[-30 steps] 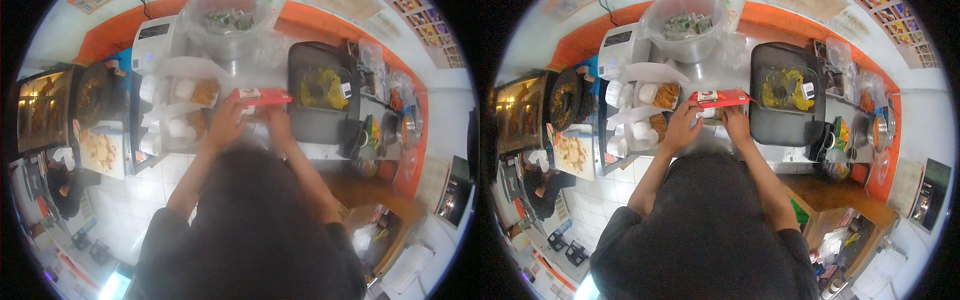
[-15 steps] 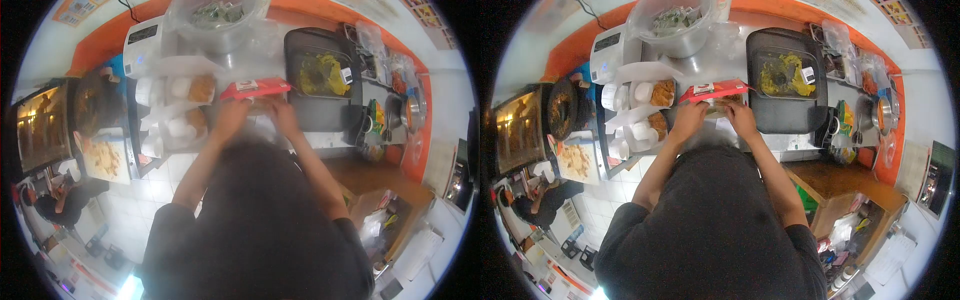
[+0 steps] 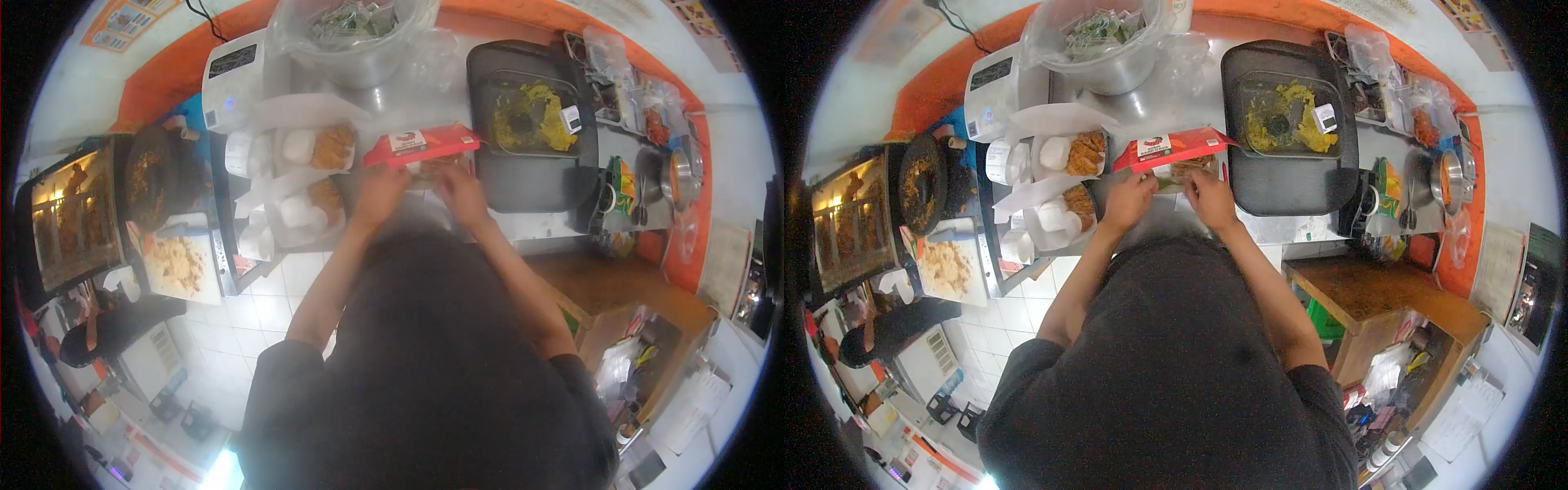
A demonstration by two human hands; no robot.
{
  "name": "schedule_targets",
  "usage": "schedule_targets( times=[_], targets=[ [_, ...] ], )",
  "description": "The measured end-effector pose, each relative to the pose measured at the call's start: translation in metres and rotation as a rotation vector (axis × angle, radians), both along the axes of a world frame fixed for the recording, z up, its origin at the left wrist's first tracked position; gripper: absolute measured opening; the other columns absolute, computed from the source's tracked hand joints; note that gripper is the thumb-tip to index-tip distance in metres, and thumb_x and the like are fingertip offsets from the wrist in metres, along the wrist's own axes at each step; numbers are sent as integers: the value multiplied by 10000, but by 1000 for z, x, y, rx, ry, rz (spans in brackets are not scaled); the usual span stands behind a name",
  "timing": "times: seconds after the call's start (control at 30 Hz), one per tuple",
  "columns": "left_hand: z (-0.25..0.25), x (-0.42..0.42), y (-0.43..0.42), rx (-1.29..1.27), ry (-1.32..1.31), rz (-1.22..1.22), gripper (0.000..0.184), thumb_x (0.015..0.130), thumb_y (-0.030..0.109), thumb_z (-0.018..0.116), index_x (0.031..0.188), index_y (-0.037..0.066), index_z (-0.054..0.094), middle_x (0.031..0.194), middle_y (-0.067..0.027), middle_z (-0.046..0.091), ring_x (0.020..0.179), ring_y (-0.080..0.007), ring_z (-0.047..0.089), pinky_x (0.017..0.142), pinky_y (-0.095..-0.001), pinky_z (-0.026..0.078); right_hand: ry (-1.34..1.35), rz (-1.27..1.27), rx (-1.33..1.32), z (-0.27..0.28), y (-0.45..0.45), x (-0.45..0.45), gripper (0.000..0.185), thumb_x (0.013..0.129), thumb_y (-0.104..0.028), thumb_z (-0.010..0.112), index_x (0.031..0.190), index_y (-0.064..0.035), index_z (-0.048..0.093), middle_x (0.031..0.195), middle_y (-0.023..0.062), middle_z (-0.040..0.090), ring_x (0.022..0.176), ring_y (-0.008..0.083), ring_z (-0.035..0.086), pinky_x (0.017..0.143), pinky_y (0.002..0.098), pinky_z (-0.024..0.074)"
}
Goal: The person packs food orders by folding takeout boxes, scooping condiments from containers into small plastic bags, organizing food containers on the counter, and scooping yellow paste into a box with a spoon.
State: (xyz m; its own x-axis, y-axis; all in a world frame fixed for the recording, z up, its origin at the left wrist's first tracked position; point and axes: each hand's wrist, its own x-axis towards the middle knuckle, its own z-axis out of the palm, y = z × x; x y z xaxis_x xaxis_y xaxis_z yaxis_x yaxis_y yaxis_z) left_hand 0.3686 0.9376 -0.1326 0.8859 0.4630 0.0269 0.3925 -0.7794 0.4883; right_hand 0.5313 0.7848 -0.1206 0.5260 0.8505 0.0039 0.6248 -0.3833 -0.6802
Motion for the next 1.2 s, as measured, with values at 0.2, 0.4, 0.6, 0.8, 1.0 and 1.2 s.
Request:
schedule_targets(
  times=[0.2,0.4,0.6,0.8,1.0,1.2],
  targets=[
    [-19,-3,-5,-16,-18,-95,228,875,109,581,1086,88,665,1168,-91,641,907,-353,688,775,-492,561,131,-8,84,3,13,-1,213,918,-134,659,1102,-33,621,938,194,707,806,378,700,709,465,551],
    [7,1,-12,-162,22,-12,313,912,126,576,1218,103,639,1217,-116,628,962,-371,680,814,-500,559,104,23,68,38,9,0,206,911,-112,675,1093,-27,633,877,167,715,725,310,703,672,399,551],
    [60,-17,-8,-303,-35,21,302,932,179,602,1223,112,644,1200,-135,629,957,-392,664,805,-485,548,308,-133,179,52,-14,24,163,932,-93,679,1071,-9,663,769,75,679,646,134,634,610,285,502],
    [66,-29,0,-337,-92,86,299,896,137,665,1189,79,651,1129,-138,638,919,-346,660,790,-457,524,471,-291,73,71,-33,36,115,962,-69,637,1049,-1,668,732,20,636,633,83,589,595,265,490],
    [83,-12,0,-135,-346,241,408,869,130,704,1254,42,601,1265,-202,562,1162,-384,557,958,-471,469,153,-366,90,66,-23,38,336,894,-61,669,1224,-30,616,1092,150,654,927,238,661,804,338,530],
    [59,0,-3,-294,-249,136,574,813,167,790,1328,65,558,1440,-249,402,1339,-420,414,1122,-489,352,-5,-42,70,75,10,52,646,861,-17,666,1471,-108,476,1411,215,477,1296,379,504,1072,412,442]
  ],
)
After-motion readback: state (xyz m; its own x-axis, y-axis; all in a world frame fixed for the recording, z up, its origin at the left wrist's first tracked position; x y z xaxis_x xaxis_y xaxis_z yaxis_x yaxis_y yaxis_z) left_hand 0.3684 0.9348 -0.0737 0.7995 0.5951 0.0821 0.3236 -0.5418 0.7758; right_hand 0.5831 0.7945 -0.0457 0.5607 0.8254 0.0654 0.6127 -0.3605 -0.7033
